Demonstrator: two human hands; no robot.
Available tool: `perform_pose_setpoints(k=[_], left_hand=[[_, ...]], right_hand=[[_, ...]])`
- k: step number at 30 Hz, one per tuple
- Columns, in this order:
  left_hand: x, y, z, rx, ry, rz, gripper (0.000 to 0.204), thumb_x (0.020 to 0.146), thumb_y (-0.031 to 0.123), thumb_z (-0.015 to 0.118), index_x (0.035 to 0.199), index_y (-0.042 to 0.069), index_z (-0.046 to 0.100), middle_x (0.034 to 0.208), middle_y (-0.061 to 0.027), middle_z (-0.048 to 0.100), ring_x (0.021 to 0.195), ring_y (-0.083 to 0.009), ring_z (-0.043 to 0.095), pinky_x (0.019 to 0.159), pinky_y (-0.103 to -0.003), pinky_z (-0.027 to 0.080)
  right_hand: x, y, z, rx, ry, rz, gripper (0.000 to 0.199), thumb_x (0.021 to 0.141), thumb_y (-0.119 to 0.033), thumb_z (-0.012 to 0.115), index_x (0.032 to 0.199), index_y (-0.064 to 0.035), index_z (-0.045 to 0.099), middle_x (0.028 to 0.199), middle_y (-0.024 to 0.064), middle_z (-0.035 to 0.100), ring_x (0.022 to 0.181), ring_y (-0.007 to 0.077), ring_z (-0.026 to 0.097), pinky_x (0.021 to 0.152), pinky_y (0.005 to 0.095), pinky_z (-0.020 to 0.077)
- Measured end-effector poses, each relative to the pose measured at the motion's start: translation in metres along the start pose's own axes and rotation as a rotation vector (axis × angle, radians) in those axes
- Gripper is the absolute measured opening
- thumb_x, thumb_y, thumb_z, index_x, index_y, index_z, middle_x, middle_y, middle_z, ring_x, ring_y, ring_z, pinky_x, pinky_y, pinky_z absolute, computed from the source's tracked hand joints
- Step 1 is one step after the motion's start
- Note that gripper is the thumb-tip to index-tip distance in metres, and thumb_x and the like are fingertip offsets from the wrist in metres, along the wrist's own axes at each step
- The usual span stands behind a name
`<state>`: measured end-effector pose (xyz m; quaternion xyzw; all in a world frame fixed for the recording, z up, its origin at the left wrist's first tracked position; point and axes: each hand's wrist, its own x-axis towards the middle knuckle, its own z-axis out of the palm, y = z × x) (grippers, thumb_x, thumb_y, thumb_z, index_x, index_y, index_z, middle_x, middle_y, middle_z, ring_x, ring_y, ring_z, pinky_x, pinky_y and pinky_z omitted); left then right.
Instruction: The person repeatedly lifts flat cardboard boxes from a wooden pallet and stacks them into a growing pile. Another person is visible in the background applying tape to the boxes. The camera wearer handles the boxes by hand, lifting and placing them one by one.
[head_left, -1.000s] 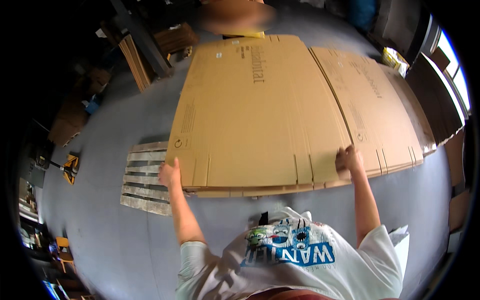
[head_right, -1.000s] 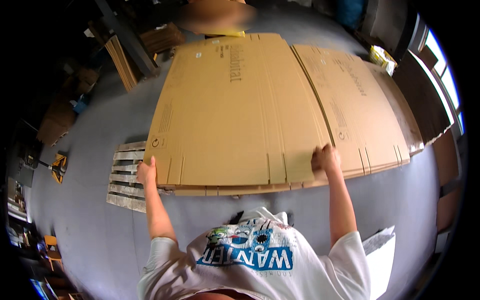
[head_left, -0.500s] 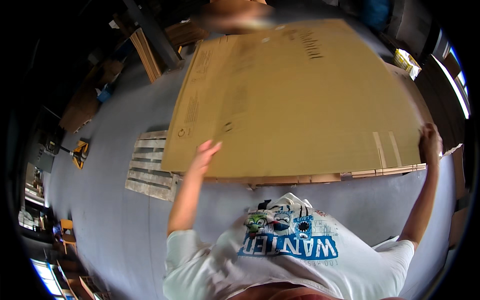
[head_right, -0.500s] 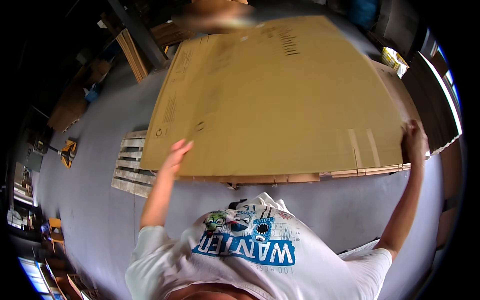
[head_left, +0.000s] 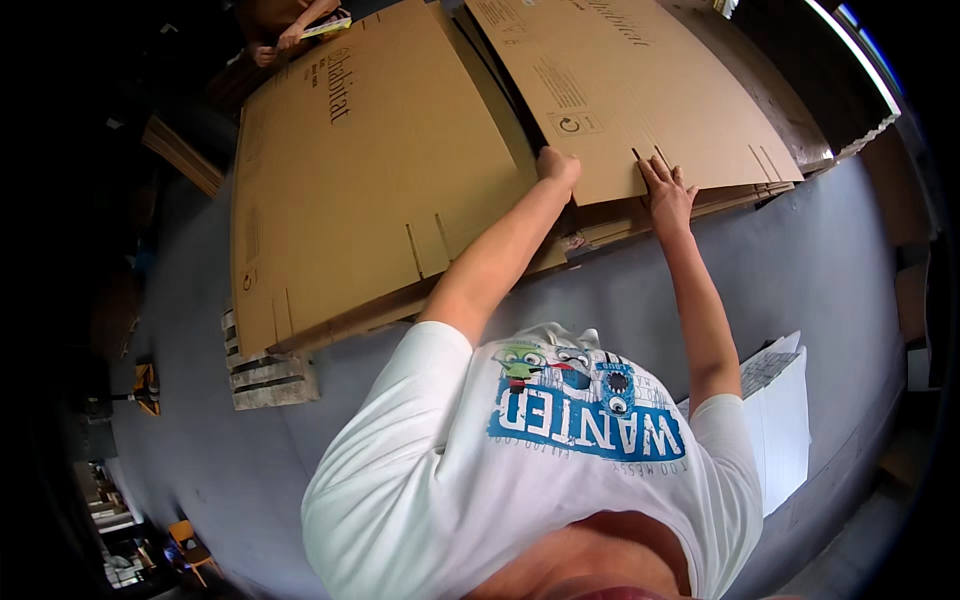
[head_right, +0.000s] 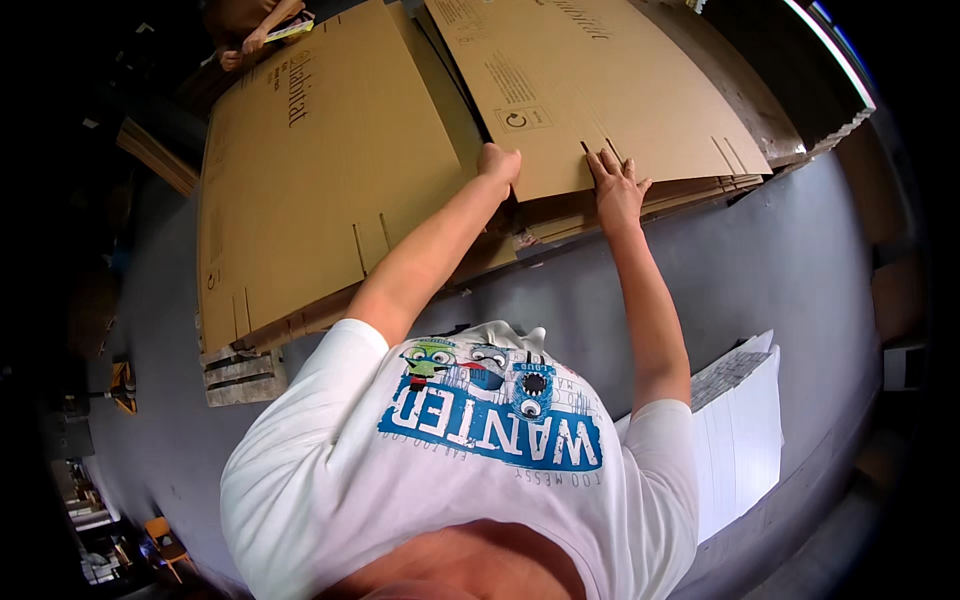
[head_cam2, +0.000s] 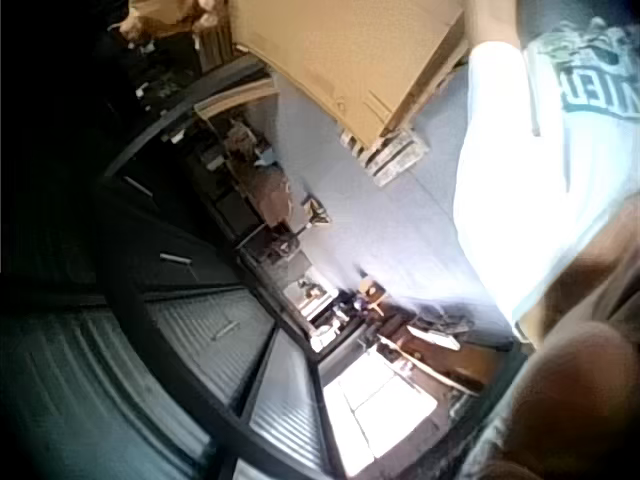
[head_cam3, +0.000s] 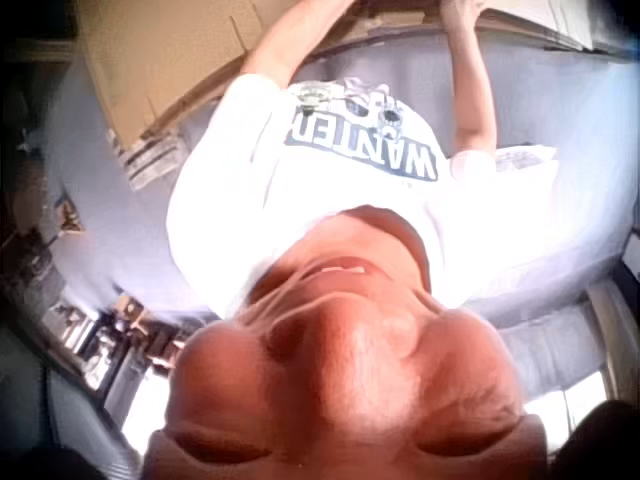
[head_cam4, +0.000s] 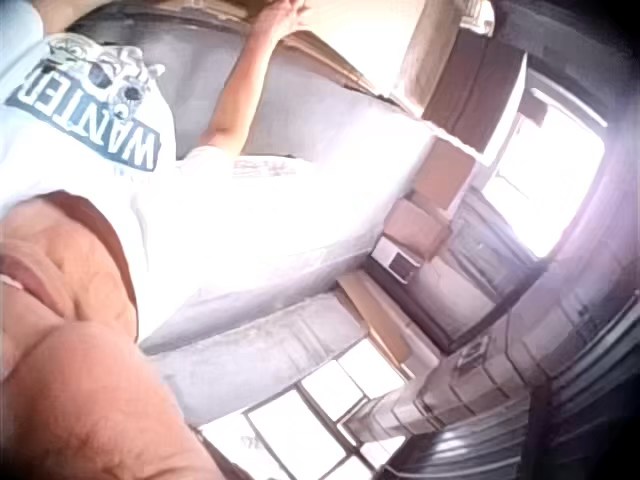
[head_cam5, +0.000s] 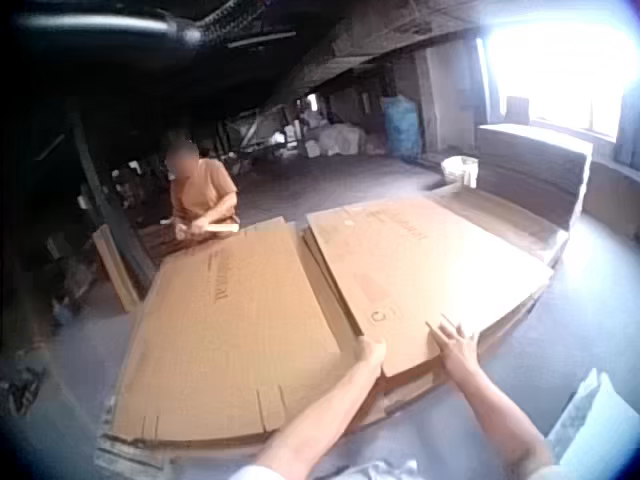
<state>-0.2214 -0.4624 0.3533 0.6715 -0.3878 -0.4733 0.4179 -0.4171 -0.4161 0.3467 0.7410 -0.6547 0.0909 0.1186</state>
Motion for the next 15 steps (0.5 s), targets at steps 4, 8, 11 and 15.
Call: perform_pose_setpoints(k=[4, 8, 11, 15], left_hand=[[-0.062, -0.009, -0.04, 0.293, -0.537, 0.055, 0.025, 0.088, 0.012, 0.059, 0.106, -0.005, 0.056, 0.094, -0.0085, 0.063, 0.089, -0.0155, 0.06, 0.073, -0.029, 0.05], [-0.129, -0.007, -0.14, -0.156, -0.495, 0.271, 0.036, 0.091, 0.012, 0.056, 0.124, -0.001, 0.052, 0.106, -0.0095, 0.062, 0.096, -0.0113, 0.058, 0.084, -0.024, 0.046], [-0.117, -0.044, -0.259, 0.202, 0.004, 0.372, 0.038, 0.089, 0.018, 0.057, 0.12, -0.002, 0.053, 0.108, -0.0132, 0.063, 0.099, -0.0174, 0.06, 0.086, -0.028, 0.047], [-0.112, -0.11, -0.457, 0.898, 0.621, 0.254, 0.049, 0.082, 0.028, 0.06, 0.118, -0.002, 0.051, 0.103, -0.0235, 0.062, 0.096, -0.0362, 0.06, 0.083, -0.042, 0.048]], right_hand=[[-0.011, 0.026, 0.036, 0.186, -0.391, -0.04, 0.029, 0.089, -0.019, 0.049, 0.118, -0.0224, 0.054, 0.121, -0.003, 0.055, 0.105, 0.0357, 0.054, 0.083, 0.0474, 0.049], [-0.041, 0.052, 0.092, 0.098, -0.022, -0.189, 0.038, 0.087, -0.011, 0.047, 0.124, -0.0166, 0.053, 0.125, 0.0034, 0.055, 0.107, 0.0349, 0.053, 0.094, 0.0383, 0.043], [-0.038, 0.059, 0.096, 0.098, -0.022, -0.216, 0.04, 0.084, -0.006, 0.05, 0.123, -0.0143, 0.055, 0.125, 0.0039, 0.055, 0.106, 0.032, 0.054, 0.096, 0.0381, 0.0416], [-0.026, 0.046, 0.066, 0.111, -0.303, -0.213, 0.042, 0.081, -0.003, 0.055, 0.122, -0.0084, 0.054, 0.12, 0.0111, 0.056, 0.103, 0.0315, 0.055, 0.091, 0.0386, 0.0438]])
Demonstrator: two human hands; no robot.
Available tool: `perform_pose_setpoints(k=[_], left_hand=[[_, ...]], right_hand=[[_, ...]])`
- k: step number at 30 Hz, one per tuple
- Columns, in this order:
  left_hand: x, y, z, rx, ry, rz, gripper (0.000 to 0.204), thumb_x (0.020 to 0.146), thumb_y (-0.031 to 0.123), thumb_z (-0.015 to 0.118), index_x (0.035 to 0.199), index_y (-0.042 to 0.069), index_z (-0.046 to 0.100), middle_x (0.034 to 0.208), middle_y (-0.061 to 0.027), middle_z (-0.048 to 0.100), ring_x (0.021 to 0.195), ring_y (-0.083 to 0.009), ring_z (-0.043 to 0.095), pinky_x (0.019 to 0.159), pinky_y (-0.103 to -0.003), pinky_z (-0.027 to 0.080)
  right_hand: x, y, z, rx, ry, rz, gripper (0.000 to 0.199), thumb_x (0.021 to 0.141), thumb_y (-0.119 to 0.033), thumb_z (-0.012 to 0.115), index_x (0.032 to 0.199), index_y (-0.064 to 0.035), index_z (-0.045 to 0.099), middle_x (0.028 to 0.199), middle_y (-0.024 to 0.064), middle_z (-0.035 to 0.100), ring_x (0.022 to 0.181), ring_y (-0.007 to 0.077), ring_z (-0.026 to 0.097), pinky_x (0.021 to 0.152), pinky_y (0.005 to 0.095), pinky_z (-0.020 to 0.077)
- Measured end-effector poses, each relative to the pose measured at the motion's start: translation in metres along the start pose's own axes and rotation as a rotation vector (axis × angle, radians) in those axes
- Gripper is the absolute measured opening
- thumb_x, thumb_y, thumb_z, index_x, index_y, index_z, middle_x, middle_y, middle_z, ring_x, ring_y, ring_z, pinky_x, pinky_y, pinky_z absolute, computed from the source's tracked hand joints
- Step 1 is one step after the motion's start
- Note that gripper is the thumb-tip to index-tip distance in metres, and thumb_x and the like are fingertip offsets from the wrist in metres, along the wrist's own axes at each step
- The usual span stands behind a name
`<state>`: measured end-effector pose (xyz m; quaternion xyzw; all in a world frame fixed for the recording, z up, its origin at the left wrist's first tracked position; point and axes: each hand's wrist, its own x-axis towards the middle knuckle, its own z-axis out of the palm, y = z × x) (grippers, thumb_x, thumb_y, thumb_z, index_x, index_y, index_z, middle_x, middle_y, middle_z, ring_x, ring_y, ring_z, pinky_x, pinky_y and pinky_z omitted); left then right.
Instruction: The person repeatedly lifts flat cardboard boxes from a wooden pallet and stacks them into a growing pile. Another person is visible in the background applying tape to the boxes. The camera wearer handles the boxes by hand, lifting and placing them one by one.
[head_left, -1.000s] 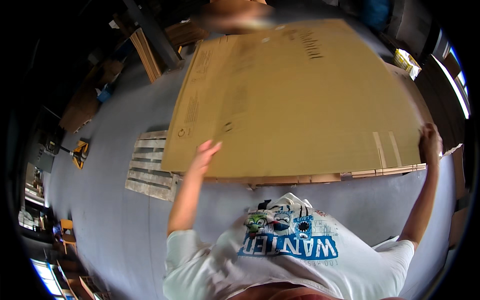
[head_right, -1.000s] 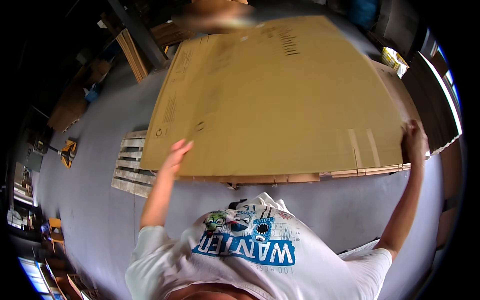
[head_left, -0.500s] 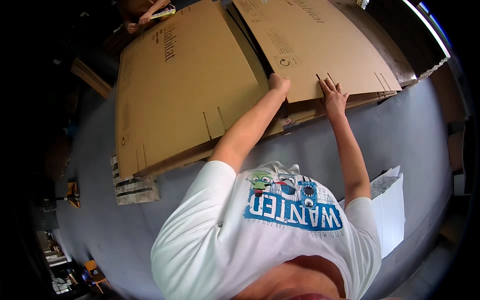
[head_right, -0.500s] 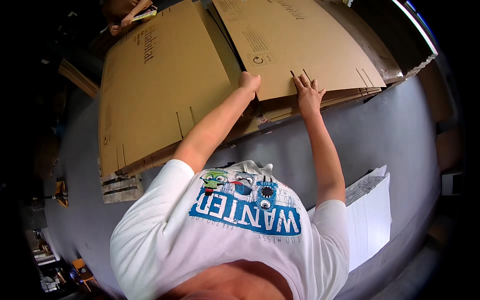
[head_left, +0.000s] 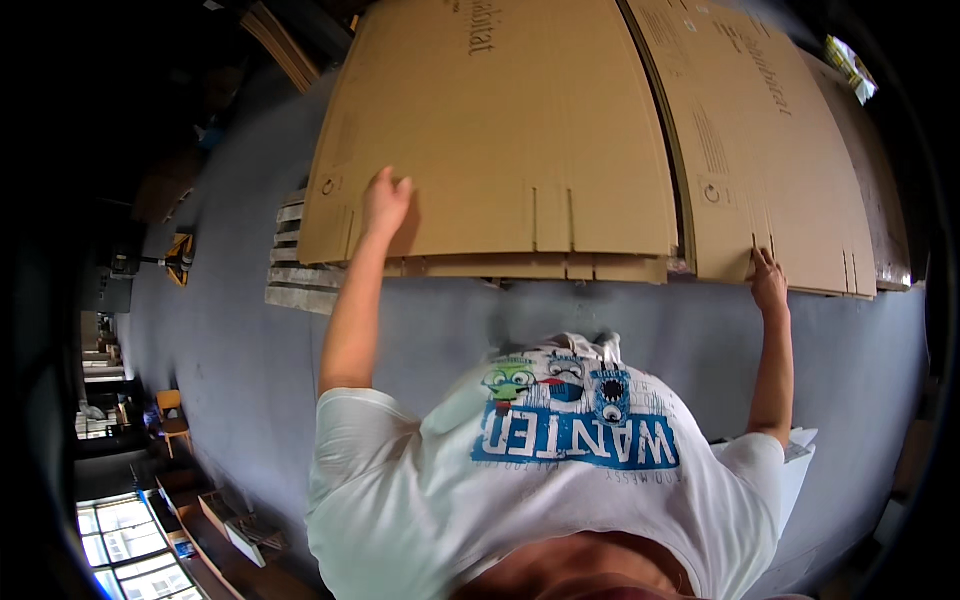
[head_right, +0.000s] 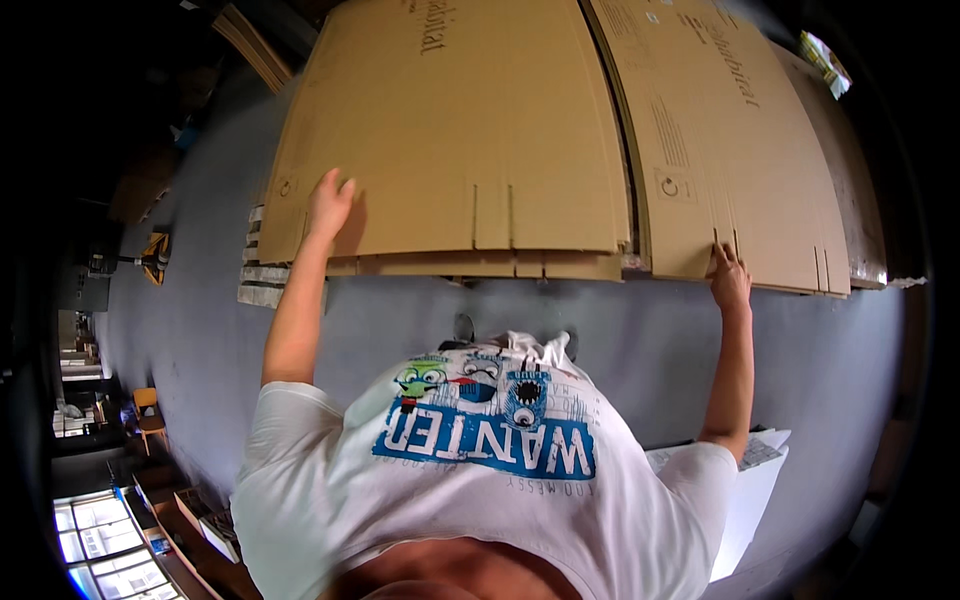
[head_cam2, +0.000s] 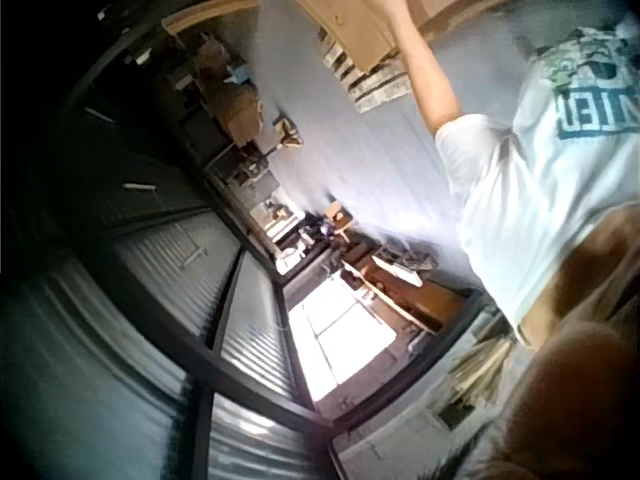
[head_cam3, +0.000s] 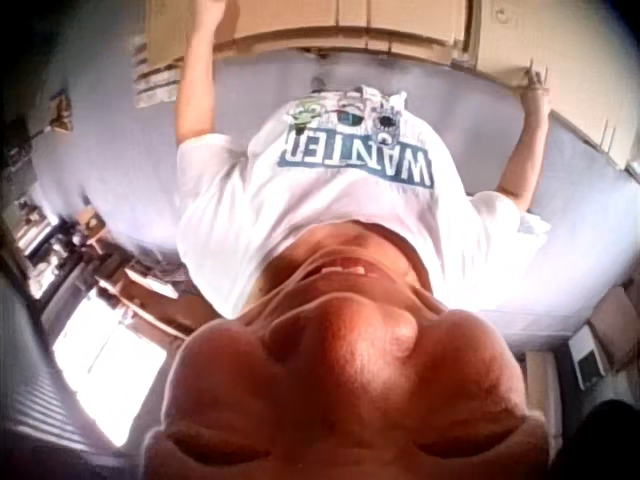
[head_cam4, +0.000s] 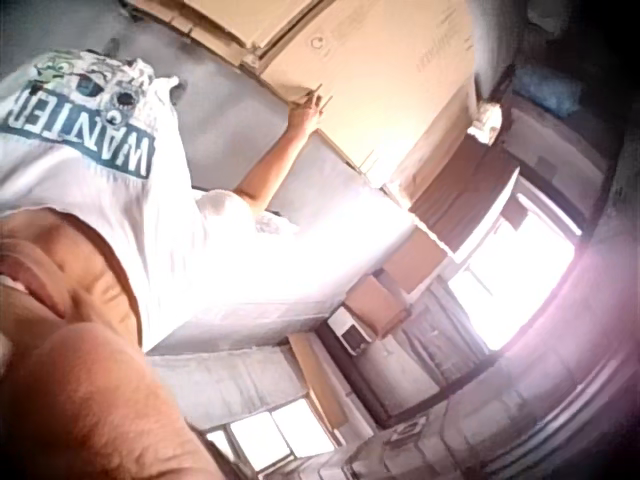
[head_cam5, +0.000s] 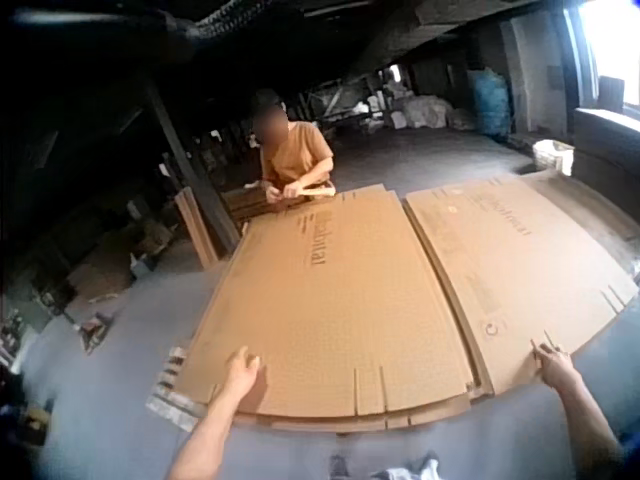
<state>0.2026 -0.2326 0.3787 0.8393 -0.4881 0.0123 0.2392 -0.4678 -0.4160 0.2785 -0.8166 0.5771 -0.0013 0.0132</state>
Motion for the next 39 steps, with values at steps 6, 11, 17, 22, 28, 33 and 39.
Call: perform_pose_setpoints(k=[6, 11, 17, 22, 28, 33, 39], left_hand=[[-0.008, -0.209, -0.07, 0.494, 0.076, -0.434, 0.048, 0.083, 0.04, 0.06, 0.107, -0.001, 0.054, 0.105, -0.0199, 0.06, 0.1, -0.0362, 0.057, 0.083, -0.044, 0.048], [-0.018, -0.203, -0.049, 0.397, 0.342, -0.227, 0.035, 0.084, 0.031, 0.06, 0.101, 0.001, 0.06, 0.106, -0.0139, 0.06, 0.095, -0.0335, 0.056, 0.079, -0.043, 0.048], [-0.027, -0.201, -0.061, 0.369, 0.382, -0.248, 0.031, 0.085, 0.025, 0.059, 0.106, 0.003, 0.06, 0.108, -0.0116, 0.058, 0.098, -0.031, 0.055, 0.079, -0.041, 0.047], [-0.02, -0.193, -0.075, 0.452, 0.272, -0.168, 0.026, 0.085, 0.022, 0.058, 0.1, 0.001, 0.059, 0.105, -0.0156, 0.057, 0.094, -0.0303, 0.056, 0.078, -0.04, 0.047], [0.026, -0.231, -0.069, 0.376, 0.043, -0.502, 0.044, 0.085, 0.041, 0.056, 0.099, -0.002, 0.055, 0.101, -0.0186, 0.06, 0.089, -0.0353, 0.06, 0.078, -0.042, 0.05], [0.041, -0.237, -0.061, 0.272, -0.023, -0.629, 0.048, 0.089, 0.046, 0.047, 0.105, 0.002, 0.051, 0.098, -0.0169, 0.06, 0.085, -0.0352, 0.064, 0.072, -0.044, 0.053], [0.03, -0.216, -0.048, 0.406, 0.174, -0.522, 0.039, 0.092, 0.041, 0.043, 0.101, 0.004, 0.05, 0.096, -0.0157, 0.058, 0.077, -0.0335, 0.065, 0.062, -0.044, 0.054]], right_hand=[[0.021, -0.196, -0.074, 0.518, 0.304, 0.102, 0.038, 0.087, -0.026, 0.06, 0.114, -0.0009, 0.057, 0.096, 0.0238, 0.062, 0.078, 0.0377, 0.062, 0.068, 0.0423, 0.0498], [0.014, -0.295, -0.074, 0.17, 0.314, 0.233, 0.039, 0.083, -0.037, 0.063, 0.094, 0.0006, 0.058, 0.093, 0.0241, 0.06, 0.087, 0.0416, 0.059, 0.075, 0.0474, 0.0481], [0.034, -0.309, -0.109, 0.112, 0.206, 0.377, 0.043, 0.083, -0.038, 0.061, 0.106, -0.0009, 0.06, 0.099, 0.0257, 0.062, 0.093, 0.0398, 0.06, 0.079, 0.0458, 0.0483], [0.053, -0.283, -0.064, 0.286, 0.142, 0.477, 0.047, 0.09, -0.048, 0.045, 0.107, -0.0064, 0.058, 0.102, 0.0228, 0.062, 0.096, 0.0411, 0.059, 0.079, 0.0481, 0.047], [0.049, -0.314, -0.053, 0.143, 0.084, 0.513, 0.052, 0.095, -0.051, 0.029, 0.11, -0.0087, 0.054, 0.105, 0.0227, 0.061, 0.097, 0.0425, 0.057, 0.082, 0.0506, 0.0452], [0.05, -0.309, -0.052, 0.13, 0.079, 0.517, 0.05, 0.095, -0.05, 0.03, 0.108, -0.008, 0.054, 0.102, 0.0234, 0.062, 0.096, 0.0428, 0.057, 0.08, 0.0501, 0.0454], [0.05, -0.308, -0.05, 0.145, 0.129, 0.48, 0.05, 0.094, -0.05, 0.032, 0.102, -0.0068, 0.056, 0.1, 0.0221, 0.062, 0.093, 0.042, 0.058, 0.078, 0.0494, 0.0455]])
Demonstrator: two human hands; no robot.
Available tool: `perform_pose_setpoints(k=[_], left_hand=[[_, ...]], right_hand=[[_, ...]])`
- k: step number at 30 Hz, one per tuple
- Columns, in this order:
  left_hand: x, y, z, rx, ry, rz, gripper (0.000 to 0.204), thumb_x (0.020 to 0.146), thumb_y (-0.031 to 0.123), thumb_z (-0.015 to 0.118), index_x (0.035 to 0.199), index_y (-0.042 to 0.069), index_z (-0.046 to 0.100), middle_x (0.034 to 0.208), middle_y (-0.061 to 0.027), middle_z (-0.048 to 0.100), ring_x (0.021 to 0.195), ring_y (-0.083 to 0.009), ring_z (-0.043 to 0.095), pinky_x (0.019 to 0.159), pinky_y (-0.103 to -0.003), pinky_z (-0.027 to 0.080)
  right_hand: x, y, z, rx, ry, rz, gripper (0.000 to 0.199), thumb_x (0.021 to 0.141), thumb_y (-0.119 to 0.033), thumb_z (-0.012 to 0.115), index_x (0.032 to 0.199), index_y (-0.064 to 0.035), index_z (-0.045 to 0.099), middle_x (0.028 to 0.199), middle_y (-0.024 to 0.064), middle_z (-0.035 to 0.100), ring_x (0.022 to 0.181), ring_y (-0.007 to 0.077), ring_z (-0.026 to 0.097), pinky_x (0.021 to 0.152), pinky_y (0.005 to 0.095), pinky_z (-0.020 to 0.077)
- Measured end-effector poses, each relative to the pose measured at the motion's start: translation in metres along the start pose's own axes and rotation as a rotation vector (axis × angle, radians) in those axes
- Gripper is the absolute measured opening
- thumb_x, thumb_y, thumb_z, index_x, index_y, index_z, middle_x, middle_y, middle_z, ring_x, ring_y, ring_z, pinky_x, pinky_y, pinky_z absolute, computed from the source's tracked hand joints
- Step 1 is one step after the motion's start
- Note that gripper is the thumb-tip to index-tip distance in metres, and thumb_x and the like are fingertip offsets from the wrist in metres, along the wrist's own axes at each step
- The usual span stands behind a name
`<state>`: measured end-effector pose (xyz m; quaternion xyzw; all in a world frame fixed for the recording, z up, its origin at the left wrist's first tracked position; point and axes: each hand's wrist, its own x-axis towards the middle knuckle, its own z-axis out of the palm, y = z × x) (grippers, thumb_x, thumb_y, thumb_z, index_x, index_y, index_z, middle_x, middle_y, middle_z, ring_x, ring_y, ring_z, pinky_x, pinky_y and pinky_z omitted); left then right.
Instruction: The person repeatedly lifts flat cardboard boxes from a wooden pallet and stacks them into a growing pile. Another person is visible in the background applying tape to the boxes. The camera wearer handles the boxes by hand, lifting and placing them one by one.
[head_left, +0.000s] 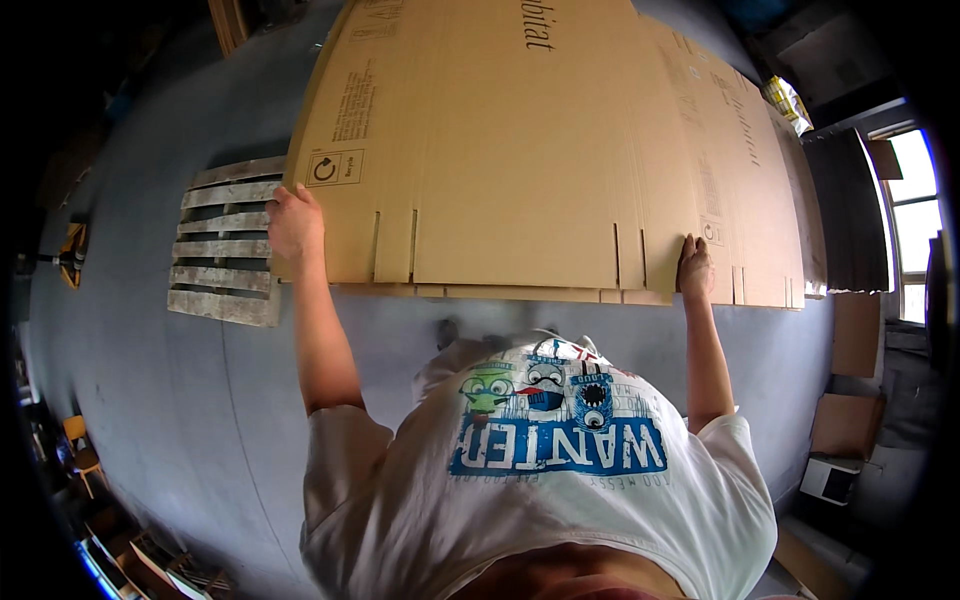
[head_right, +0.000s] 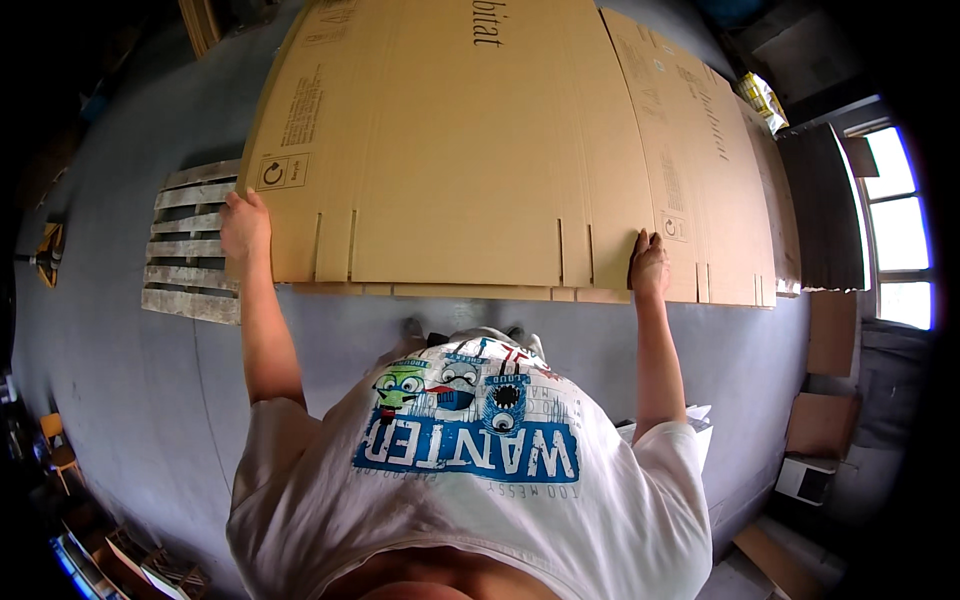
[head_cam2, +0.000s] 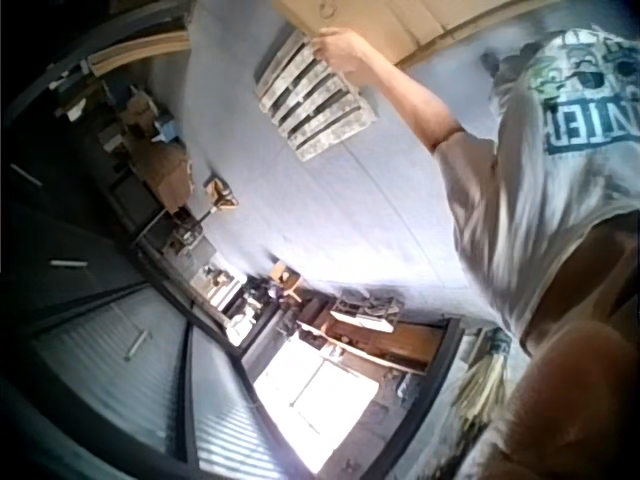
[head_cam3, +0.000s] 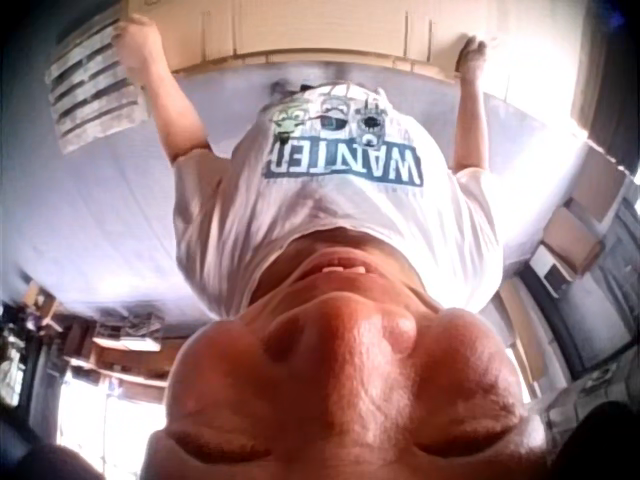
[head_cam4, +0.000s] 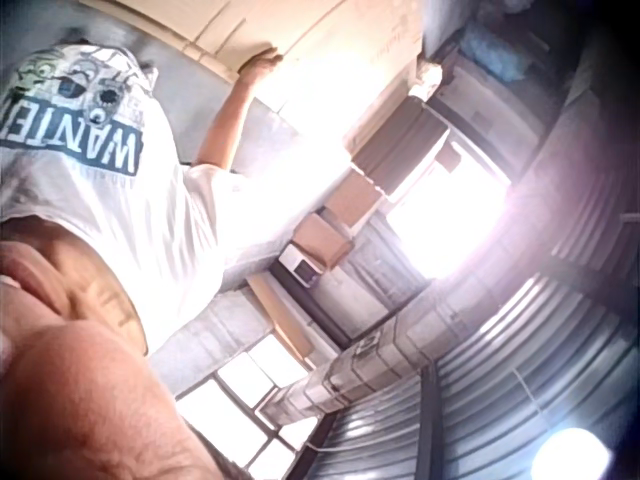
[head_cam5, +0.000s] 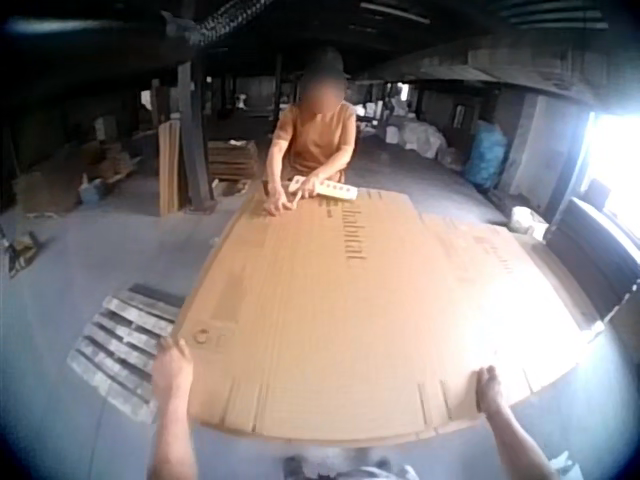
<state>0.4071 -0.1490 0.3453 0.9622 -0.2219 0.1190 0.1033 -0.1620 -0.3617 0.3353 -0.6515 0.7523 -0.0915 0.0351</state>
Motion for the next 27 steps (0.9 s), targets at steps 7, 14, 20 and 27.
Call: perform_pose_setpoints(k=[7, 14, 20, 27], left_hand=[[-0.004, 0.001, 0.0, -0.037, -0.022, -0.012, 0.038, 0.092, 0.04, 0.042, 0.102, 0.005, 0.05, 0.1, -0.0174, 0.058, 0.083, -0.0354, 0.063, 0.068, -0.046, 0.053], [-0.002, 0.002, 0.0, -0.011, -0.039, -0.036, 0.039, 0.092, 0.042, 0.04, 0.104, 0.005, 0.049, 0.104, -0.0169, 0.058, 0.088, -0.0361, 0.062, 0.072, -0.047, 0.051], [-0.001, 0.002, -0.001, -0.014, -0.024, -0.053, 0.04, 0.091, 0.042, 0.041, 0.104, 0.006, 0.05, 0.103, -0.017, 0.058, 0.088, -0.0362, 0.062, 0.072, -0.047, 0.051], [-0.003, 0.004, -0.001, -0.016, -0.009, -0.064, 0.039, 0.091, 0.042, 0.042, 0.103, 0.006, 0.052, 0.102, -0.0162, 0.059, 0.087, -0.0357, 0.062, 0.071, -0.047, 0.051]], right_hand=[[-0.003, 0.002, -0.003, 0.117, -0.005, 0.023, 0.049, 0.093, -0.051, 0.036, 0.102, -0.0074, 0.057, 0.098, 0.0198, 0.064, 0.091, 0.0399, 0.059, 0.077, 0.0486, 0.0459], [0.0, 0.011, 0.001, 0.15, -0.039, 0.032, 0.049, 0.092, -0.054, 0.036, 0.108, -0.0123, 0.056, 0.097, 0.019, 0.064, 0.093, 0.0405, 0.059, 0.08, 0.0481, 0.0455], [0.0, 0.012, 0.002, 0.133, -0.01, -0.009, 0.047, 0.093, -0.052, 0.037, 0.108, -0.0107, 0.054, 0.094, 0.0225, 0.064, 0.09, 0.0423, 0.059, 0.076, 0.0502, 0.0465], [-0.001, 0.01, -0.002, 0.116, -0.012, -0.012, 0.046, 0.093, -0.048, 0.039, 0.106, -0.0061, 0.054, 0.102, 0.0192, 0.062, 0.093, 0.0389, 0.059, 0.079, 0.0472, 0.0471]])
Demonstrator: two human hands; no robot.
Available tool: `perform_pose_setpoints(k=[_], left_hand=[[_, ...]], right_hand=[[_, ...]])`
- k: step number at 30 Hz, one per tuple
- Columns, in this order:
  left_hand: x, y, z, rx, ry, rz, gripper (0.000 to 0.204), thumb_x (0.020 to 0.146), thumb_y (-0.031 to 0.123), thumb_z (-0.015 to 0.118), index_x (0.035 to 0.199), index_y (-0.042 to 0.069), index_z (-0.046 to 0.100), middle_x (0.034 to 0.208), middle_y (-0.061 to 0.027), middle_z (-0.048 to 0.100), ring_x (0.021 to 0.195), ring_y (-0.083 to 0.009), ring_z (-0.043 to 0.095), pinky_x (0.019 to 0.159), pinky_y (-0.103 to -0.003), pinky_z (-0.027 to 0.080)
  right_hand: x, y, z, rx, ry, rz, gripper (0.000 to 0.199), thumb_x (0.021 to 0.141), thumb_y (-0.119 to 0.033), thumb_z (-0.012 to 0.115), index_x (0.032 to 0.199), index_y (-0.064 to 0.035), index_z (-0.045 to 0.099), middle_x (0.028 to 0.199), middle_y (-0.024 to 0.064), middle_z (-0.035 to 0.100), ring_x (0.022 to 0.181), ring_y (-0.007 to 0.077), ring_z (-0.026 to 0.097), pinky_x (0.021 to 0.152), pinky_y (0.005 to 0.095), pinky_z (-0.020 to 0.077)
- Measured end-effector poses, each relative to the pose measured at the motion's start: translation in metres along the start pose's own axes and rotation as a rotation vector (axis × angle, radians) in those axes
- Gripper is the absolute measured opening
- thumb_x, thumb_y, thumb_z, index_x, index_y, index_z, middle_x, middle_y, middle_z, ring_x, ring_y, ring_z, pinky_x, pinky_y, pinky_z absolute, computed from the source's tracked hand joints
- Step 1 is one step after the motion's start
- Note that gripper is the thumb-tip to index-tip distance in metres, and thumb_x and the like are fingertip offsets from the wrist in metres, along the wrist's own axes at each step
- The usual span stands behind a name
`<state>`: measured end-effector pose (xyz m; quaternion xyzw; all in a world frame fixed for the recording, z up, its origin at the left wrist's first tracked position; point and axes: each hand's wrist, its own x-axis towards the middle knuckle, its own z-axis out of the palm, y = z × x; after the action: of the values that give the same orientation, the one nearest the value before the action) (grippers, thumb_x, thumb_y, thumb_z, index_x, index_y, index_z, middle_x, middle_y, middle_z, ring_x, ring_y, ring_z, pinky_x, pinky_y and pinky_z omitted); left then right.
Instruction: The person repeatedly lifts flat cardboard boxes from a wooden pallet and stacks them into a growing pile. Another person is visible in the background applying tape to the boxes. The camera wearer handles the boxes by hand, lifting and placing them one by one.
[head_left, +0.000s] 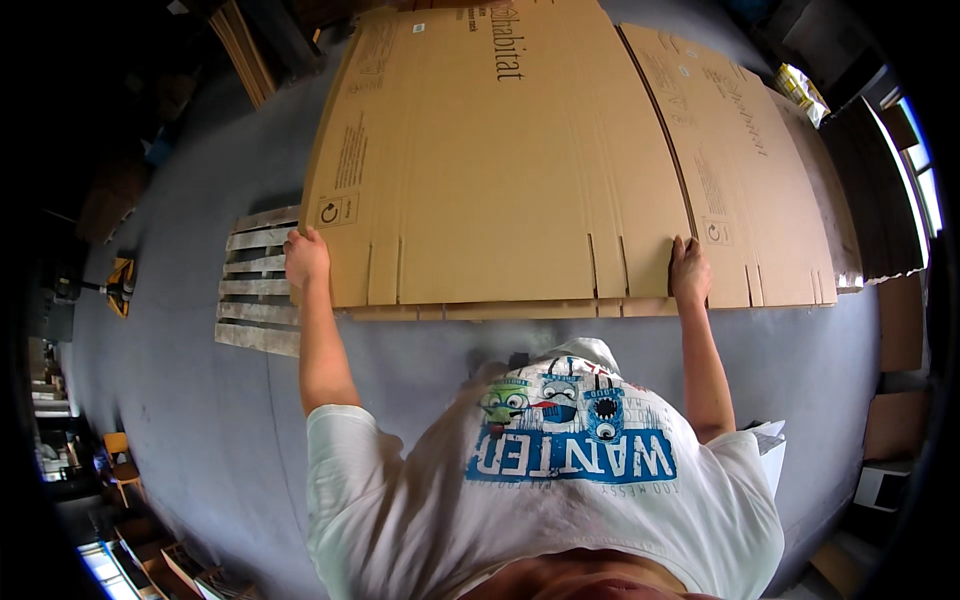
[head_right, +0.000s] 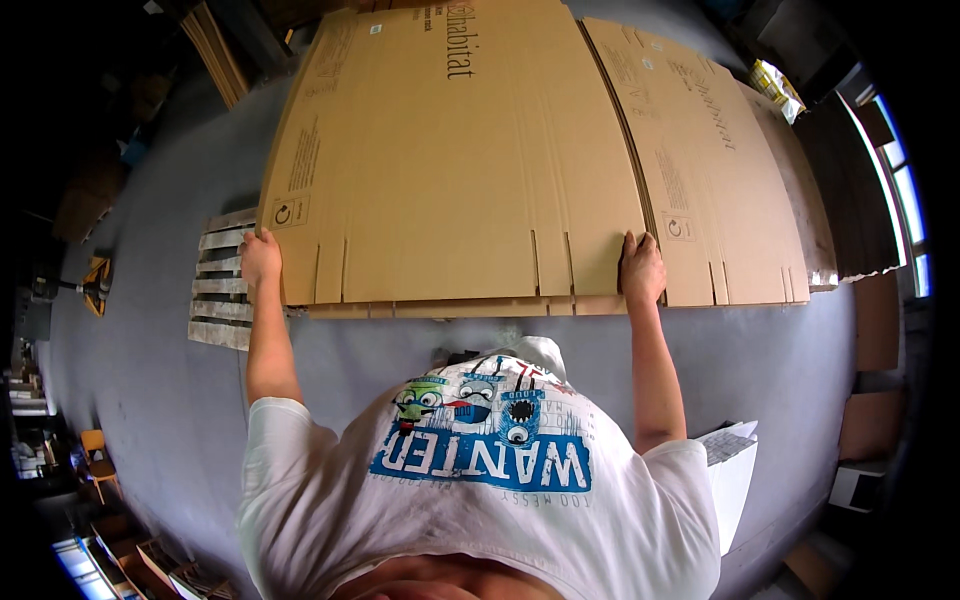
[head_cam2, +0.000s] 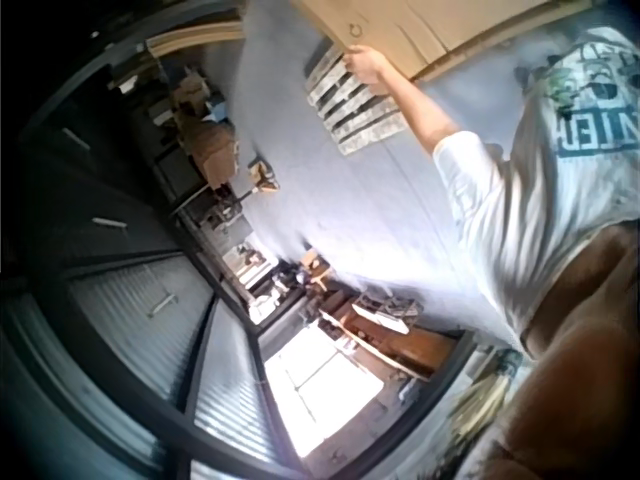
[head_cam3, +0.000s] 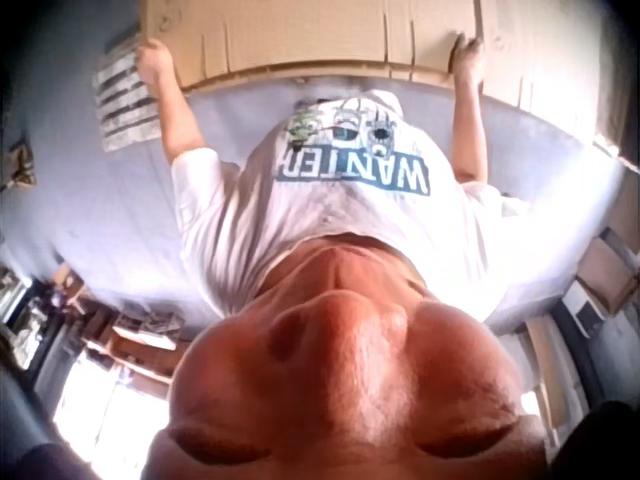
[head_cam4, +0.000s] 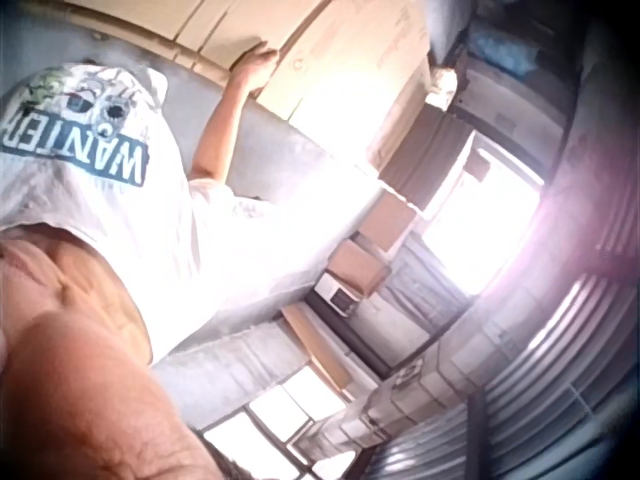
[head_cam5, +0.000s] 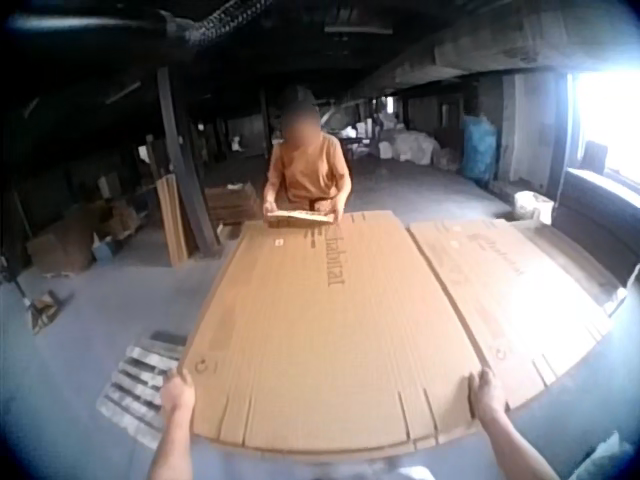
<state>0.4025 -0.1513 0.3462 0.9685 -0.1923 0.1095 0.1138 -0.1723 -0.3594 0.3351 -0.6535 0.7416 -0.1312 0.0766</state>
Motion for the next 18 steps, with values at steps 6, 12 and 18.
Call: perform_pose_setpoints(k=[6, 12, 18], left_hand=[[0.0, -0.0045, 0.0018, -0.042, 0.003, 0.003, 0.039, 0.091, 0.041, 0.042, 0.105, 0.006, 0.052, 0.105, -0.0162, 0.058, 0.089, -0.0359, 0.062, 0.072, -0.047, 0.051], [0.001, -0.0037, 0.0039, -0.056, 0.0, -0.013, 0.039, 0.091, 0.041, 0.043, 0.105, 0.007, 0.053, 0.106, -0.0148, 0.058, 0.088, -0.0351, 0.062, 0.072, -0.047, 0.051], [0.003, -0.0066, 0.0064, -0.057, 0.018, -0.01, 0.039, 0.09, 0.042, 0.044, 0.104, 0.007, 0.053, 0.105, -0.0136, 0.059, 0.088, -0.0342, 0.062, 0.072, -0.046, 0.051]], right_hand=[[-0.0048, -0.0091, -0.0094, -0.027, -0.016, 0.038, 0.047, 0.093, -0.048, 0.039, 0.109, -0.0055, 0.054, 0.103, 0.0194, 0.062, 0.096, 0.0379, 0.058, 0.08, 0.0465, 0.0467], [-0.0052, -0.0019, -0.0028, 0.037, 0.062, -0.026, 0.047, 0.093, -0.048, 0.037, 0.107, -0.0072, 0.056, 0.098, 0.0229, 0.063, 0.091, 0.0422, 0.059, 0.078, 0.0496, 0.0462], [-0.0047, -0.0025, -0.0014, 0.021, 0.048, -0.023, 0.047, 0.093, -0.048, 0.036, 0.111, -0.0079, 0.054, 0.098, 0.0227, 0.063, 0.092, 0.0425, 0.058, 0.079, 0.0503, 0.0453]])
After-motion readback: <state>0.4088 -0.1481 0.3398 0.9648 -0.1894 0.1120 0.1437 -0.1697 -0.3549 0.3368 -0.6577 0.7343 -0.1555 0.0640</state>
